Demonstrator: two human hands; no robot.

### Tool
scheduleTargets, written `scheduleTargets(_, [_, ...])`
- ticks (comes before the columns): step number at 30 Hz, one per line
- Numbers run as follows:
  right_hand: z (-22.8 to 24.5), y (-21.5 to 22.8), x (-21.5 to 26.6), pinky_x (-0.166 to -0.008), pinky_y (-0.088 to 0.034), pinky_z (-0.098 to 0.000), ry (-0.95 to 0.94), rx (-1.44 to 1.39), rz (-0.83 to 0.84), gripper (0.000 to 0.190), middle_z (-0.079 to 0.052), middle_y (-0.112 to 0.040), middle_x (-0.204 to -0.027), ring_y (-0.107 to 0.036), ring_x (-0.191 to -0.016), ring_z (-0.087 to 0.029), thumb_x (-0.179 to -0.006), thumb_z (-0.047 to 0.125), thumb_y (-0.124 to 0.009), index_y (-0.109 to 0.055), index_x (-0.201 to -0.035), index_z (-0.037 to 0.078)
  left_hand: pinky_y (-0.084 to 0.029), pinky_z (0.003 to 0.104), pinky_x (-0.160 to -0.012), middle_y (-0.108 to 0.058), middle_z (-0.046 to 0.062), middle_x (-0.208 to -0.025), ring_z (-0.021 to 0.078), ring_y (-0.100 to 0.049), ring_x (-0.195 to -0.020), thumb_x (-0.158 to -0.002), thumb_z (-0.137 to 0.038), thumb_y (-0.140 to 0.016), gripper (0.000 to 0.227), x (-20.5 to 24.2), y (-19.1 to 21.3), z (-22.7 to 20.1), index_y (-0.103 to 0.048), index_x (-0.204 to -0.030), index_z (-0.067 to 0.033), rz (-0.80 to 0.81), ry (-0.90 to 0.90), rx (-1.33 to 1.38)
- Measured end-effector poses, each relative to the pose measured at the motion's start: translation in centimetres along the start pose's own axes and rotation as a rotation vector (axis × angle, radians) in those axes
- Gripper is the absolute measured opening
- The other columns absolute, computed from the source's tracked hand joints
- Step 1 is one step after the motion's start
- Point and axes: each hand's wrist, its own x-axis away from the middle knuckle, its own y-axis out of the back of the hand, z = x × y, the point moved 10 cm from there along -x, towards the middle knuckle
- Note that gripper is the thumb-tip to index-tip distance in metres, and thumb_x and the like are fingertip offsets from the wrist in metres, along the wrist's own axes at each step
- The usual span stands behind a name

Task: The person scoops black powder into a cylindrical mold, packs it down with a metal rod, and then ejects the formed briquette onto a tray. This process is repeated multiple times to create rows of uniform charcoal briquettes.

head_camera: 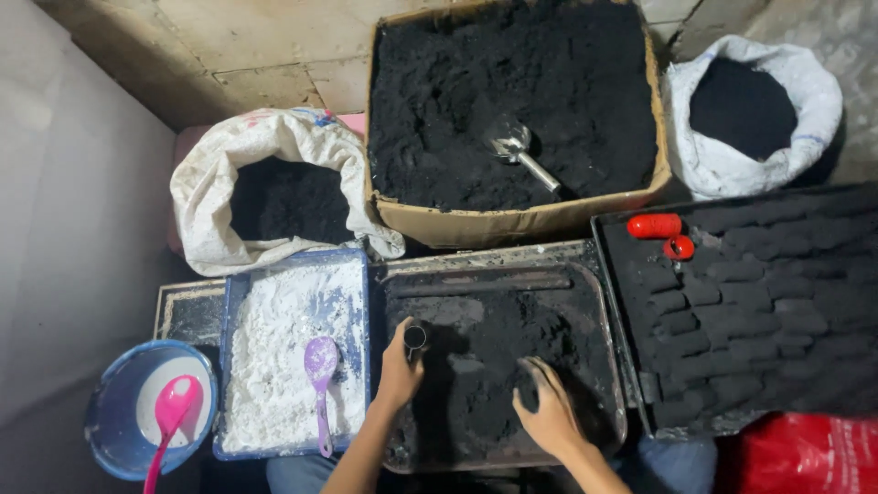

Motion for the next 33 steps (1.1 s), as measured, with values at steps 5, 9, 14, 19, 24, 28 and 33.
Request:
scheduleTargets(5, [-0.6,0.5,-0.4,-0.102,-0.033,-0.0309,0.051,0.037,-0.121,0.043,-0.004,-0.047,-0.123,-0.044,-0.116,-0.019,-0.077,0.020,-0.058,-0.050,-0.118,0.011,-0.035,0.039,-0.096,-0.053,0.015,-0.119,0.0293,-0.050,-0.112,-0.074,0.008,-0.048,0.051,-0.5,-0.3,-1.8,-0.040,-0.124,-0.0036,0.053,-0.071,-0.022])
scheduleTargets(9, [-0.3,0.2,-1.8,-0.102,-0.030,-0.0402,0.218,0.142,-0.288,0.045,-0.008,-0.042,-0.128,-0.032,-0.126,-0.026,-0.075,0.027,-0.060,-0.052,-0.116,0.010,-0.043,0.033,-0.092,-0.055,0.018,-0.115,0.0275,-0.059,-0.101,-0.071,0.009,-0.044,0.053,-0.3,-0.2,-0.4,-0.041,-0.122,-0.0023,-0.092,-0.051,0.082])
scheduleTargets(14, [0.4,-0.9,-3.5,-0.095,-0.025,-0.0593,0.148,0.379,-0.228,0.098,-0.013,-0.003,-0.145,-0.005,-0.134,-0.033,-0.060,0.060,-0.067,-0.017,-0.136,0.024,-0.038,0.034,-0.095,-0.054,0.017,-0.116,0.0283,-0.054,-0.108,-0.077,0.000,-0.052,0.048,-0.3,-1.4,-0.9,-0.039,-0.123,-0.0034,-0.015,-0.094,0.049])
scheduleTargets(19, [0.0,-2.6,-5.8,-0.092,-0.022,-0.0683,-0.027,0.455,-0.013,0.107,-0.013,0.018,-0.145,0.006,-0.134,-0.036,-0.060,0.077,-0.055,0.003,-0.138,0.034,-0.027,0.041,-0.104,-0.049,0.018,-0.122,0.0300,-0.045,-0.117,-0.067,0.012,-0.048,0.057,1.4,-3.5,-3.7,-0.042,-0.122,0.0001,0.132,-0.157,0.075])
scheduleTargets(24, [-0.8,-2.7,-7.5,-0.091,-0.025,-0.0659,-0.071,0.598,0.037,0.088,-0.011,0.002,-0.144,-0.001,-0.130,-0.041,-0.070,0.063,-0.058,-0.006,-0.137,0.042,-0.031,0.037,-0.101,-0.051,0.017,-0.120,0.0300,-0.046,-0.116,-0.074,0.004,-0.046,0.049,2.6,-4.6,-2.0,-0.041,-0.122,-0.0007,0.120,-0.129,0.073])
scheduleTargets(28, [-3.8,-3.7,-8.4,-0.091,-0.027,-0.0650,0.094,0.659,-0.016,0.071,-0.012,-0.019,-0.137,-0.018,-0.125,-0.040,-0.075,0.059,-0.052,-0.023,-0.135,0.035,-0.036,0.039,-0.096,-0.050,0.017,-0.119,0.0291,-0.048,-0.112,-0.082,-0.015,-0.052,0.045,3.1,-4.7,-4.3,-0.037,-0.122,-0.0025,0.102,-0.076,0.104])
scheduleTargets(33, [-4.3,-3.5,-8.9,-0.087,-0.042,-0.0540,0.236,0.664,0.058,0.063,-0.011,-0.030,-0.125,-0.030,-0.119,-0.038,-0.074,0.045,-0.065,-0.039,-0.126,0.021,-0.046,0.030,-0.070,-0.060,0.005,-0.088,0.0164,-0.056,-0.079,-0.073,-0.025,-0.067,0.027,2.2,-4.3,-6.9,-0.049,-0.089,-0.0125,0.023,0.008,0.285])
